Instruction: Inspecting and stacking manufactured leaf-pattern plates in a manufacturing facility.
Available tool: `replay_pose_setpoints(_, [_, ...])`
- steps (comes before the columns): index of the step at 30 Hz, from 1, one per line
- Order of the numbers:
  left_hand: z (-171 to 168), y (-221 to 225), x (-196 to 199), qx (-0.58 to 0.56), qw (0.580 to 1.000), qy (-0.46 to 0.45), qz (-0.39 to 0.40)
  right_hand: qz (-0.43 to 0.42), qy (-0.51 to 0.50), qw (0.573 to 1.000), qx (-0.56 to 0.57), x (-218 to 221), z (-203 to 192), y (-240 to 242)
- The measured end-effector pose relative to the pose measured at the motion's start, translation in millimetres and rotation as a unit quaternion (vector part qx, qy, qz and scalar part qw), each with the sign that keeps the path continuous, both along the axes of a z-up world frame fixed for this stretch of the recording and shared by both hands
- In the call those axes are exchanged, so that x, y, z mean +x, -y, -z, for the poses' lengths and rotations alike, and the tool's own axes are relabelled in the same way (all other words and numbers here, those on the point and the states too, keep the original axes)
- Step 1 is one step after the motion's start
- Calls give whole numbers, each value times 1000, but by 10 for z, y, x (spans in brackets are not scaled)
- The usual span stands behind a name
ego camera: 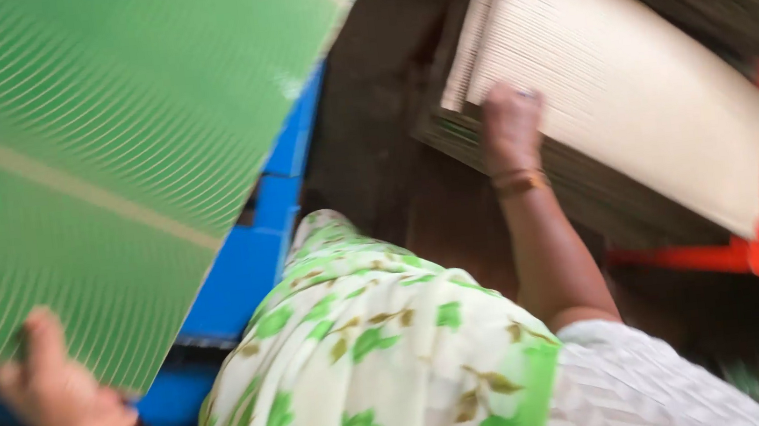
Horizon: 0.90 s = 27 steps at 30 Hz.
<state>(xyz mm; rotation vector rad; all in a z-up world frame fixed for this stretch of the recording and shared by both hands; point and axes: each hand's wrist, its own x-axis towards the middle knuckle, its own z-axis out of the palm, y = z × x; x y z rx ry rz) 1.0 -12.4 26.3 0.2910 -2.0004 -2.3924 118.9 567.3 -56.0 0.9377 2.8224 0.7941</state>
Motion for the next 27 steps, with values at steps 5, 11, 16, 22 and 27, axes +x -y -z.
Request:
replay_pose_setpoints(5, [18,-4,0,13,996,-77,49,2,-54,990,-132,-211,-457,383])
replay_pose_setpoints(11, [42,33,1,7,998,-60,34,49,-112,985,-126,-321,4,131])
replay_pose_setpoints(16, [247,199,-28,-4,998,-54,29,-42,-56,996,-64,-441,419,136])
replay_pose_setpoints(22, [885,678,-30,-82,996,-24,17,-136,-109,958,-226,-591,-440,902])
replay_pose_setpoints(27, [81,295,-75,-3,1000,17,11,-9,-121,971,-205,-262,-333,641])
